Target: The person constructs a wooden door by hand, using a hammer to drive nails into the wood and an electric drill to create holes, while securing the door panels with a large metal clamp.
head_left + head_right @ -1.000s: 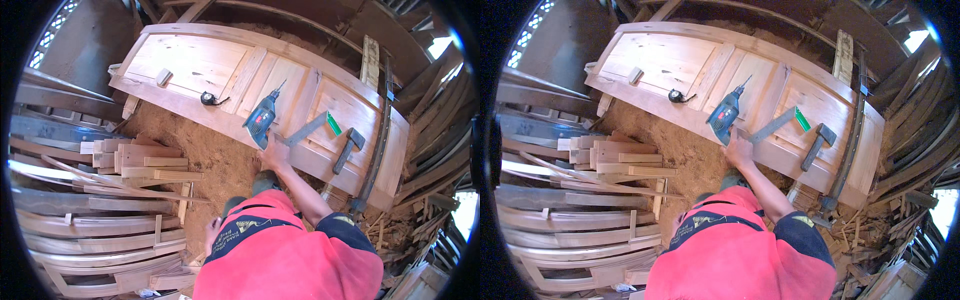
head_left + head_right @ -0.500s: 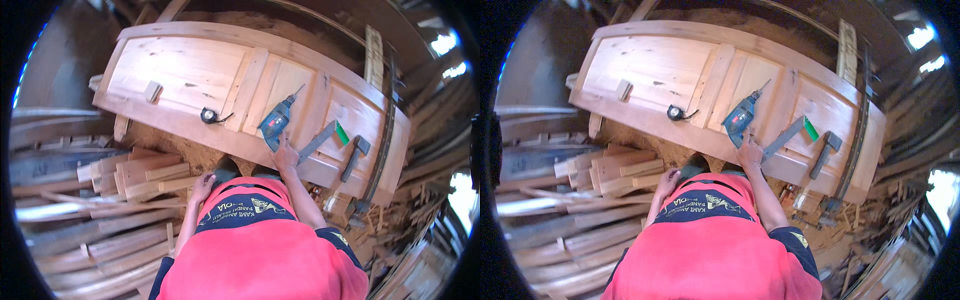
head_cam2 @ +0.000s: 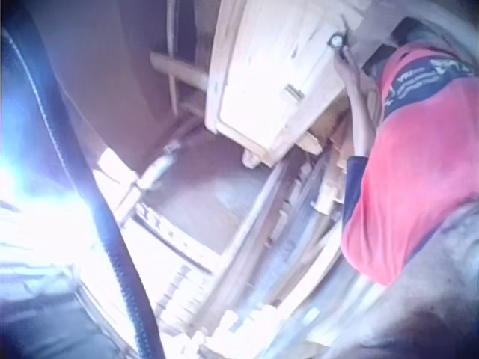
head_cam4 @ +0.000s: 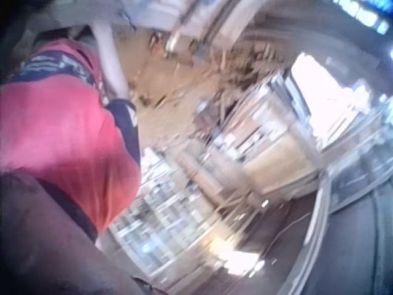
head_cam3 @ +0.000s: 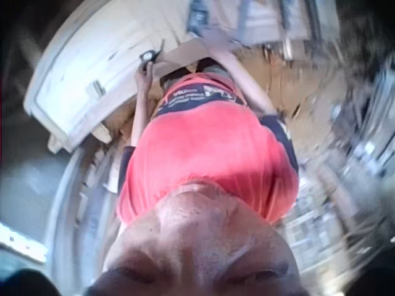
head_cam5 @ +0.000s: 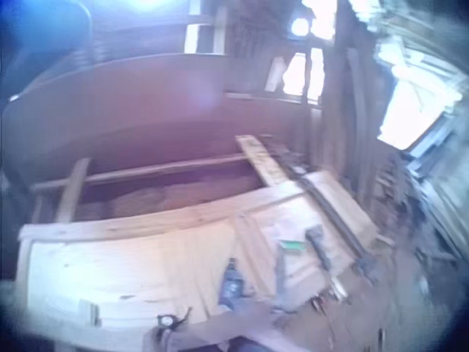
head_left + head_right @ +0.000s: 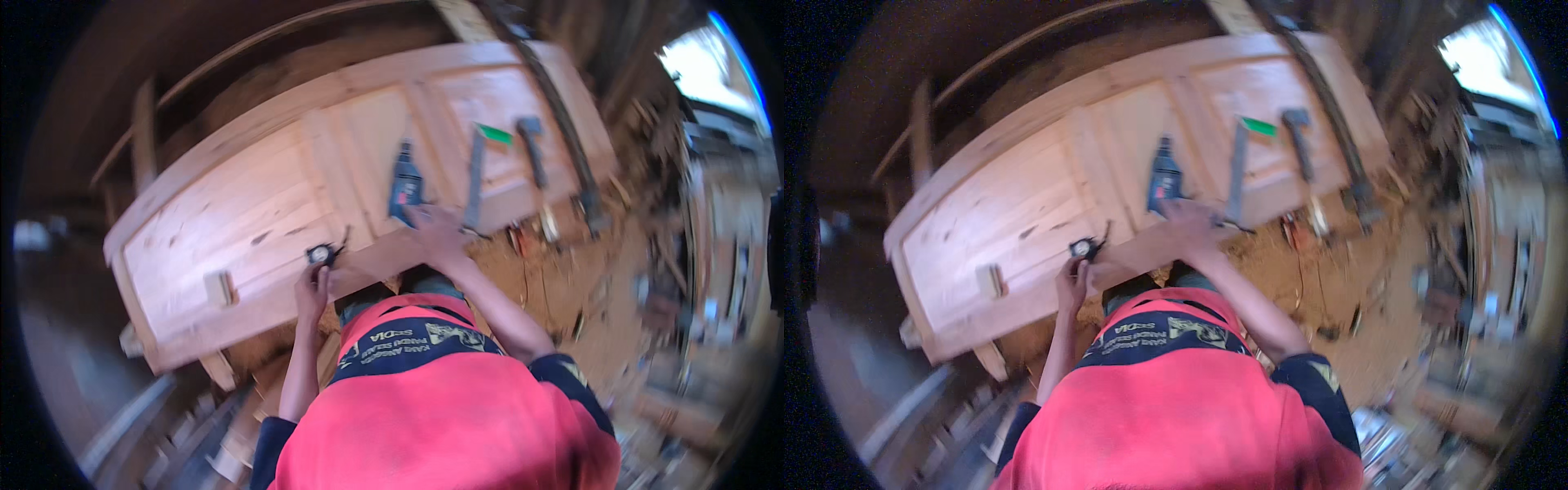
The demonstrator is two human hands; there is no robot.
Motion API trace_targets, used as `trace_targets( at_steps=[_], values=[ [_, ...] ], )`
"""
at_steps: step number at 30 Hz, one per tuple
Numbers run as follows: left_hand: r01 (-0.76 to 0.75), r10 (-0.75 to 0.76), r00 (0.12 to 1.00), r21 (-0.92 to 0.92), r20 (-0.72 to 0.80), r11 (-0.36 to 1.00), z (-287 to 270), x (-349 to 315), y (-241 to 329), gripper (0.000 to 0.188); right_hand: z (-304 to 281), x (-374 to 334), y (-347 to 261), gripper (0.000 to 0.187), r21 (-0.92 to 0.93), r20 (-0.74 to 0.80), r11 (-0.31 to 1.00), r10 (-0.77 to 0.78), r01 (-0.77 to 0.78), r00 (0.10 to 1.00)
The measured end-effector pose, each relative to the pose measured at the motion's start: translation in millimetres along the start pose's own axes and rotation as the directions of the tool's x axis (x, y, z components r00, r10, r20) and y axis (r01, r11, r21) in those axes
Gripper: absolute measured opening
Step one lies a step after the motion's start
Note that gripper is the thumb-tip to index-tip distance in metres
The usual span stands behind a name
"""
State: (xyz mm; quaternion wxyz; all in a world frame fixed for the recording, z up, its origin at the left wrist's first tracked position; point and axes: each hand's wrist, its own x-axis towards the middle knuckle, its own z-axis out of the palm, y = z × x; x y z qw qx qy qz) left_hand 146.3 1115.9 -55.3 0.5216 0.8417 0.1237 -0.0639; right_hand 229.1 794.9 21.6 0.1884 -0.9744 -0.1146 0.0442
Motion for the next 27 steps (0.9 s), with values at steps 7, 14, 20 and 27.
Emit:
trace_targets(
  at_steps=[7,14,20,27],
  values=[
    [-0.177,0.133,0.925,0.093,0.356,0.980,52,33,-29,0.025,-90,26,-228,0.011,0.050,-0.088,0.527,-0.844,0.848,0.530],
    [-0.327,0.185,0.800,0.158,0.570,0.932,106,11,4,0.027,-257,-187,-190,0.016,0.121,-0.641,0.581,-0.574,0.805,0.510],
    [-0.381,0.143,0.688,0.186,0.712,0.906,163,-45,2,0.028,-282,-336,-139,0.019,0.237,-0.723,0.634,-0.391,0.736,0.569],
    [-0.558,0.284,0.652,0.191,0.703,0.807,184,-143,68,0.026,-268,-432,-83,0.022,0.250,-0.792,0.587,-0.333,0.770,0.511]
  ],
)
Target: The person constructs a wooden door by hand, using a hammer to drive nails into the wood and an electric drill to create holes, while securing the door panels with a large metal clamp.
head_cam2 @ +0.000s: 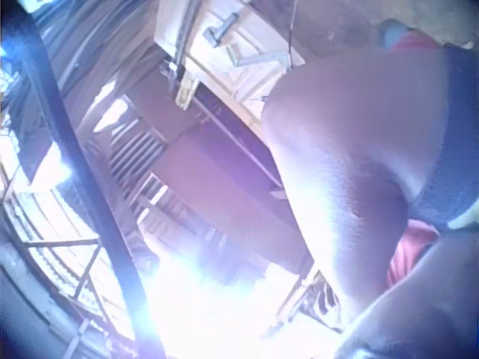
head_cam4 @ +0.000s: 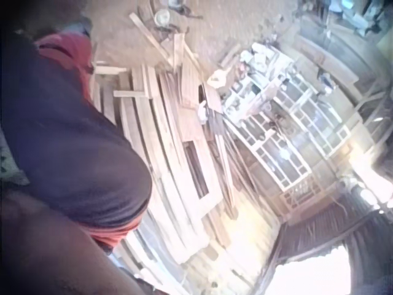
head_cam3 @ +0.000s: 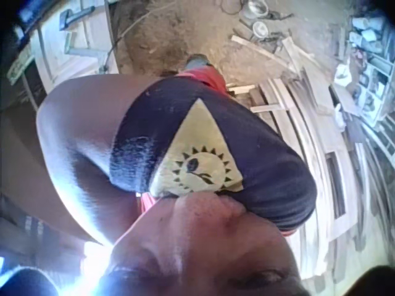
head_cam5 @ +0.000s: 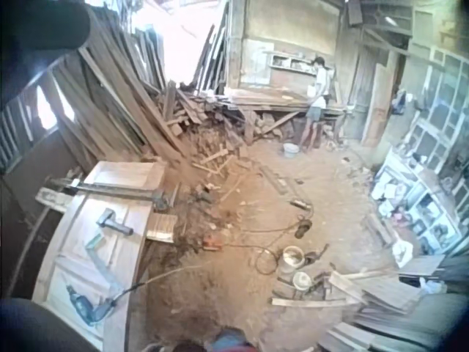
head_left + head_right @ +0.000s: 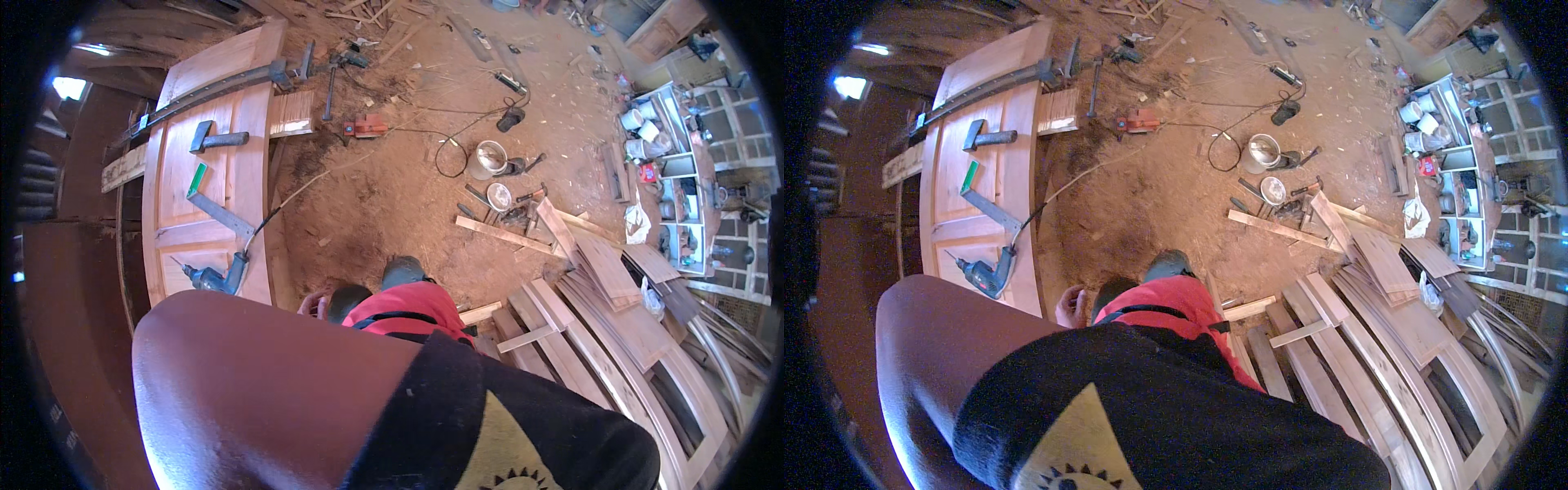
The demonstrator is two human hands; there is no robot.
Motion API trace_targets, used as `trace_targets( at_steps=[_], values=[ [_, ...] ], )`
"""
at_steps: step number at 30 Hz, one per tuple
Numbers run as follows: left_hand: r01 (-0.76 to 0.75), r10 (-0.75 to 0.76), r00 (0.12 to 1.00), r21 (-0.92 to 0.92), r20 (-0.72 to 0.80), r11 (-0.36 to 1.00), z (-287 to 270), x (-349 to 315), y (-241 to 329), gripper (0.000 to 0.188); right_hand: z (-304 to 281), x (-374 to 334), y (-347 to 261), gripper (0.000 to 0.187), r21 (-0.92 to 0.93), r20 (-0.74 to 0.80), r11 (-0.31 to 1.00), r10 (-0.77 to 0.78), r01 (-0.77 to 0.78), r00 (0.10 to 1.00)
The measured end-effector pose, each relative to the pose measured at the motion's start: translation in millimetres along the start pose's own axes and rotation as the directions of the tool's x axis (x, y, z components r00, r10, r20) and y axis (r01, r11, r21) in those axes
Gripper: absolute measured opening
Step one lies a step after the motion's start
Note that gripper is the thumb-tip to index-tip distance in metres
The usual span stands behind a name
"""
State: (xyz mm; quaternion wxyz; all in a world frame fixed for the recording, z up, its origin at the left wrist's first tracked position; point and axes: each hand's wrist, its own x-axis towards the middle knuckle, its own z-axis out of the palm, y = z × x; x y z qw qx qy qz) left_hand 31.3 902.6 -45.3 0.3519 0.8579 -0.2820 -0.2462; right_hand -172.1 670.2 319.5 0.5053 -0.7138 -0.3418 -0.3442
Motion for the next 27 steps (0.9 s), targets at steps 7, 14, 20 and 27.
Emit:
trace_targets(
  at_steps=[7,14,20,27],
  values=[
    [0.016,-0.028,0.953,0.044,0.301,0.999,47,19,77,0.030,-34,-3,4,0.025,-0.113,0.002,0.993,-0.016,0.017,1.000],
    [0.060,0.011,0.869,-0.128,0.495,0.990,60,74,113,0.034,-35,-40,148,0.028,-0.508,-0.124,0.788,0.333,-0.348,0.935],
    [-0.591,0.566,0.789,0.041,0.238,0.806,74,152,145,0.054,-59,-373,204,0.029,-0.341,-0.558,-0.202,0.829,-0.918,0.025],
    [-0.437,0.486,0.847,-0.240,0.216,0.867,99,323,176,0.048,61,-650,-69,0.036,0.397,-0.522,-0.863,0.066,-0.311,-0.850]
  ],
)
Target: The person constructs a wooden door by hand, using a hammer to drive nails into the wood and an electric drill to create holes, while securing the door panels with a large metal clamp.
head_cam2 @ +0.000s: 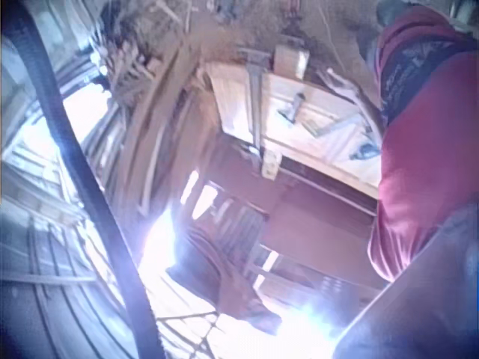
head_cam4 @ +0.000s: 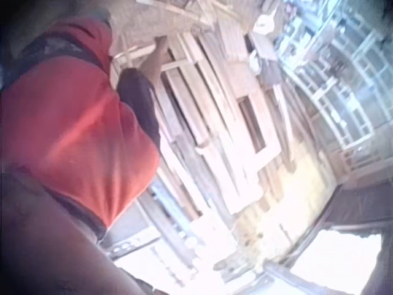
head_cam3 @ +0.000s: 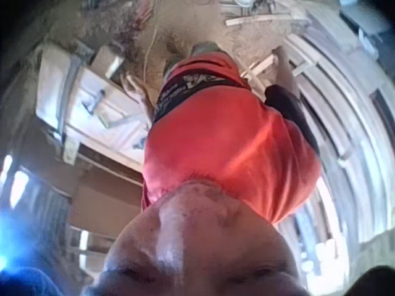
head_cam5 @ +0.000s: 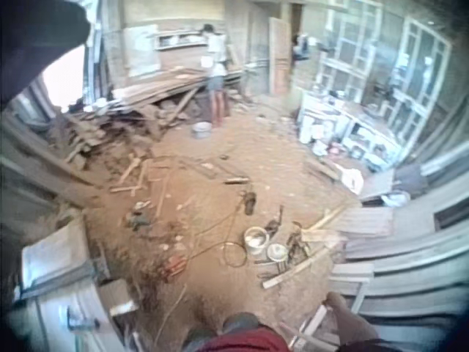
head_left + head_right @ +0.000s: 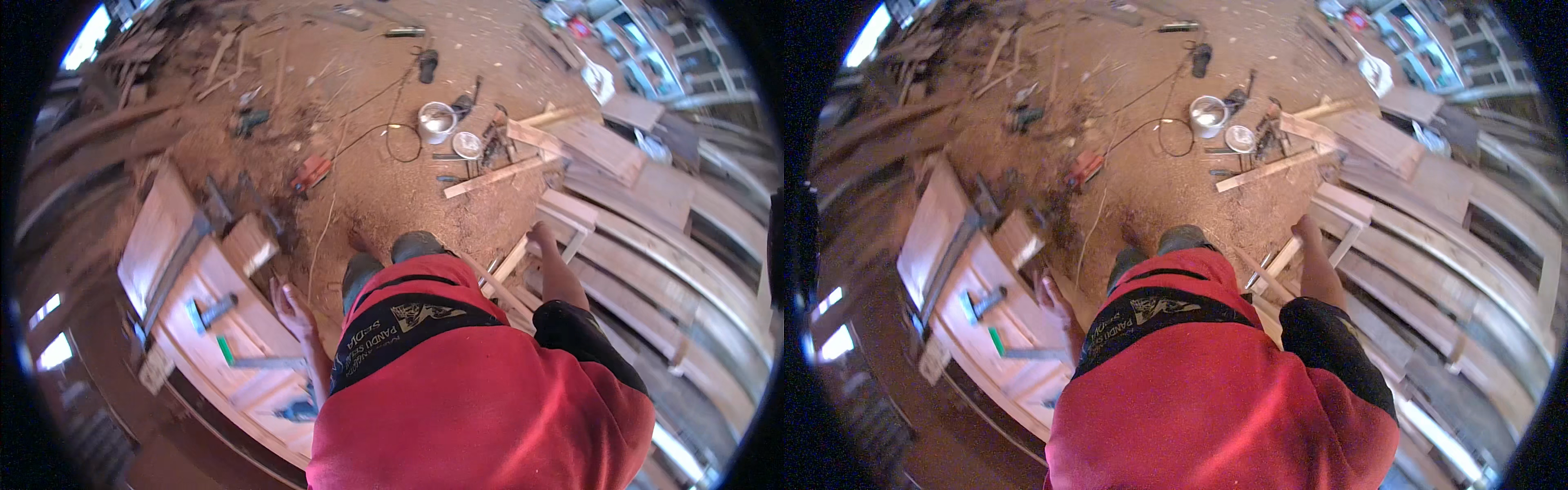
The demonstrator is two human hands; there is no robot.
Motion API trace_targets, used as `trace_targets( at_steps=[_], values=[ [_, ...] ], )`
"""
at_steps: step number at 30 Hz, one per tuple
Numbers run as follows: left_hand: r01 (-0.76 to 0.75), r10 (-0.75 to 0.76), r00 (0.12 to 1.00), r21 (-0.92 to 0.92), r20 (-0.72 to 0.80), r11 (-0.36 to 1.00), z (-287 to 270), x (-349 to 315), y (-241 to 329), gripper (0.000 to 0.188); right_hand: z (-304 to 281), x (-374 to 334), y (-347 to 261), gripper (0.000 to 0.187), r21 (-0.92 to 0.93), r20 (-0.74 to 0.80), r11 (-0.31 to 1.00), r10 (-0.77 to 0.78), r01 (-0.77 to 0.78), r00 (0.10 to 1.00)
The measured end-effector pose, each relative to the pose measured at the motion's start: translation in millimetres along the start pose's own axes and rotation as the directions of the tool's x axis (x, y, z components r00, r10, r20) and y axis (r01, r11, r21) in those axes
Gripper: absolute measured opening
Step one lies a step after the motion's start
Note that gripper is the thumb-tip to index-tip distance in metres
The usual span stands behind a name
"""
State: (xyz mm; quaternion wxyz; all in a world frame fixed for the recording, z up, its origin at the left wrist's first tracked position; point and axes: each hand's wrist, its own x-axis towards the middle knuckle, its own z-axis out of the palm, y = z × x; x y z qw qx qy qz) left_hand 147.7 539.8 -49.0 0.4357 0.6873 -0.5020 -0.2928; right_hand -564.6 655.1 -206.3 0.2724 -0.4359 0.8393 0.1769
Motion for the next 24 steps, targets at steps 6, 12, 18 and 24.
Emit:
trace_targets(
  at_steps=[6,12,18,24],
  values=[
    [-0.279,0.255,0.960,0.339,0.114,0.898,38,166,53,0.051,52,-44,-89,0.034,0.793,-0.291,0.586,0.124,0.166,0.949],
    [-0.366,0.335,0.928,0.248,0.161,0.897,116,281,90,0.049,62,-37,-266,0.032,0.677,-0.118,0.728,-0.038,0.108,0.992],
    [-0.230,-0.122,0.669,0.361,0.733,0.904,262,296,130,0.043,-2,12,-230,0.039,0.617,0.093,0.769,0.136,-0.164,0.986],
    [-0.384,-0.345,0.438,0.520,0.830,0.763,314,363,15,0.038,-64,138,-257,0.045,0.655,0.105,0.721,0.211,-0.227,0.972]
  ],
)
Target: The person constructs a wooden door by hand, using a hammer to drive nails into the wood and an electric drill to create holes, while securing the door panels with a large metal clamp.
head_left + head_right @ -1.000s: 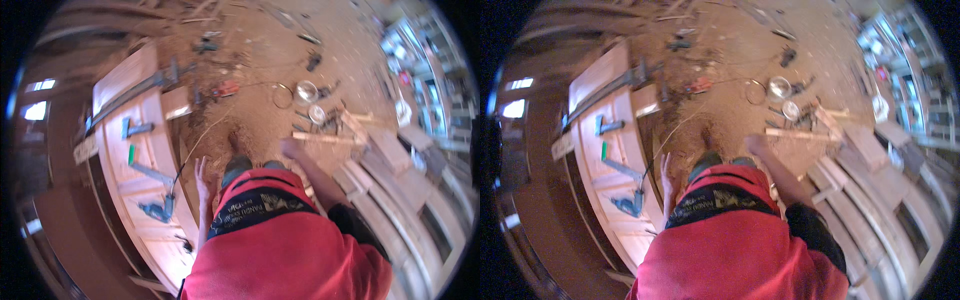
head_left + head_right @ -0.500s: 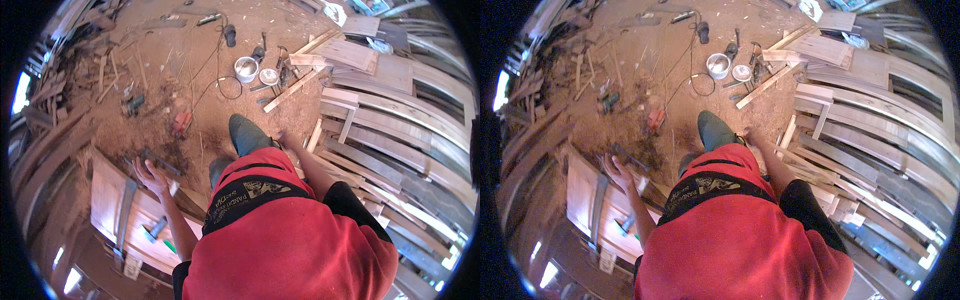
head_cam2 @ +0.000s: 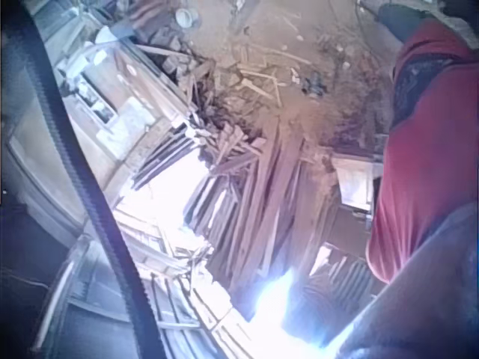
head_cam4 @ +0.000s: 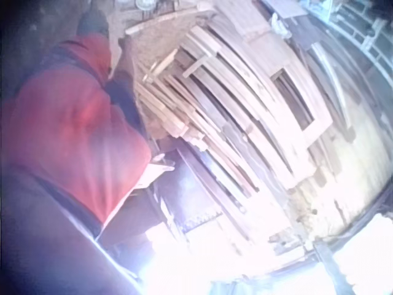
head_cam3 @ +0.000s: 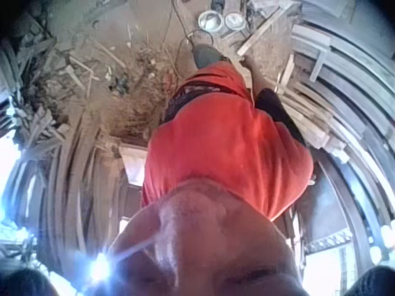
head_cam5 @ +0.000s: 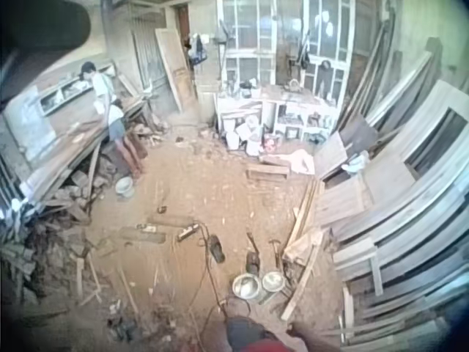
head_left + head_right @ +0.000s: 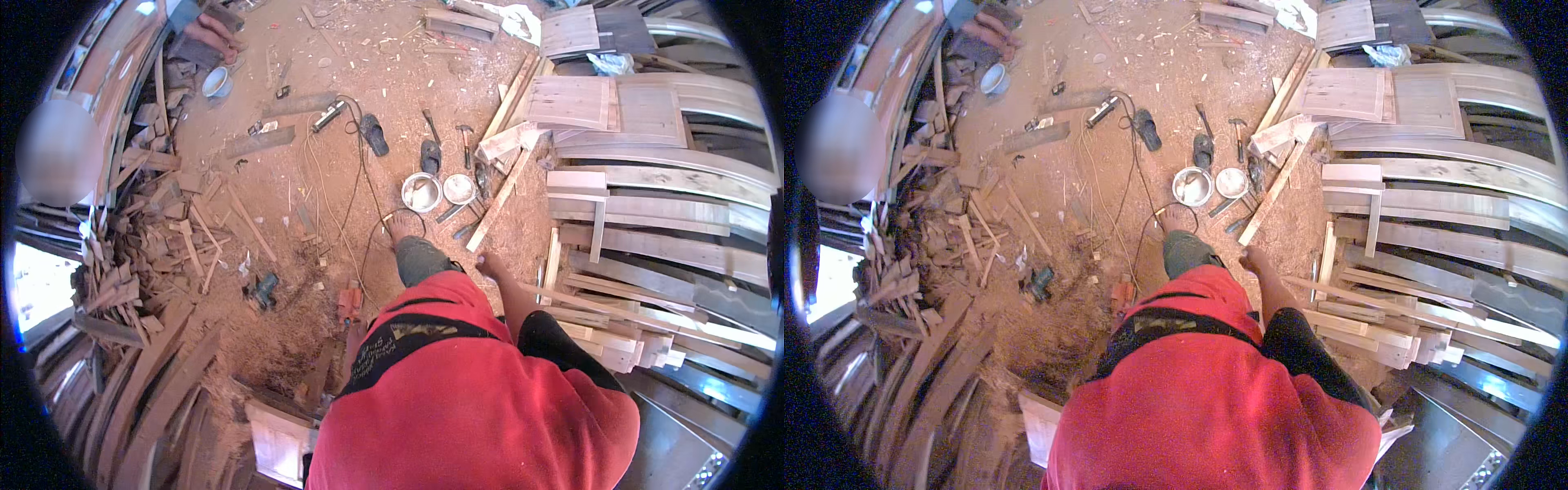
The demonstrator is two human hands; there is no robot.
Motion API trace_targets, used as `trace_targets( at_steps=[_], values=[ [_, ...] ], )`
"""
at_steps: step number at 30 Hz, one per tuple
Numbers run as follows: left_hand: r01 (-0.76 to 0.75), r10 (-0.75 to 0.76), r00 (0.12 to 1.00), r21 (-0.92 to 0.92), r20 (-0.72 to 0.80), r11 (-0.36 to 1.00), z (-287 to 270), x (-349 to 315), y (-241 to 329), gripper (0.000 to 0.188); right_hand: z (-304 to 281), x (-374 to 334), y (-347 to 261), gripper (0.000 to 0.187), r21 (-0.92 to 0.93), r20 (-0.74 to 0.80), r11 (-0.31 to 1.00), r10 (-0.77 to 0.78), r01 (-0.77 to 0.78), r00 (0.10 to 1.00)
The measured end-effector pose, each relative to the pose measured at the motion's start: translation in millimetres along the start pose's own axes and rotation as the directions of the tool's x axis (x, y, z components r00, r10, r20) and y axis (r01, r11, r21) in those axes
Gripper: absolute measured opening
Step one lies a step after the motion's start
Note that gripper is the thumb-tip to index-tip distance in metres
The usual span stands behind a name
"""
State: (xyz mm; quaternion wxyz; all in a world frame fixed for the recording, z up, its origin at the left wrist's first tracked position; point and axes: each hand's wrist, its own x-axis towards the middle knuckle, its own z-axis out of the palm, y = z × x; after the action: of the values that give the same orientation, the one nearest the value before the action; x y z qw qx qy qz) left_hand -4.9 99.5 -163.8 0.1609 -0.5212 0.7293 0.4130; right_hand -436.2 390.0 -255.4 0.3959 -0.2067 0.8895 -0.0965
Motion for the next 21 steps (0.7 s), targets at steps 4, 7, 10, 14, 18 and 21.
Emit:
trace_targets(
  at_steps=[4,7,10,14,18,21],
  values=[
    [0.170,-0.169,0.985,0.020,-0.039,0.985,-55,52,-33,0.036,-81,65,-124,0.044,0.127,0.014,0.979,-0.162,0.159,0.987],
    [0.204,-0.200,0.966,0.010,-0.166,0.979,-110,134,-17,0.035,-168,110,-209,0.041,0.173,-0.055,0.939,-0.292,0.297,0.955],
    [0.037,-0.291,0.929,-0.723,-0.230,0.690,-163,232,20,0.031,-251,156,-285,0.040,0.237,-0.251,0.879,-0.355,0.413,0.900],
    [0.099,-0.162,0.980,-0.414,-0.120,0.905,-191,339,175,0.027,-324,234,-325,0.035,0.333,-0.358,0.826,-0.335,0.454,0.872],
    [-0.162,0.135,0.984,-0.248,-0.120,0.955,-233,433,257,0.030,-375,316,-392,0.037,0.461,-0.382,0.786,-0.244,0.413,0.891],
    [-0.232,0.237,0.971,-0.138,0.016,0.963,-264,533,302,0.032,-406,379,-392,0.036,0.349,-0.328,0.885,-0.191,0.307,0.925]
  ],
)
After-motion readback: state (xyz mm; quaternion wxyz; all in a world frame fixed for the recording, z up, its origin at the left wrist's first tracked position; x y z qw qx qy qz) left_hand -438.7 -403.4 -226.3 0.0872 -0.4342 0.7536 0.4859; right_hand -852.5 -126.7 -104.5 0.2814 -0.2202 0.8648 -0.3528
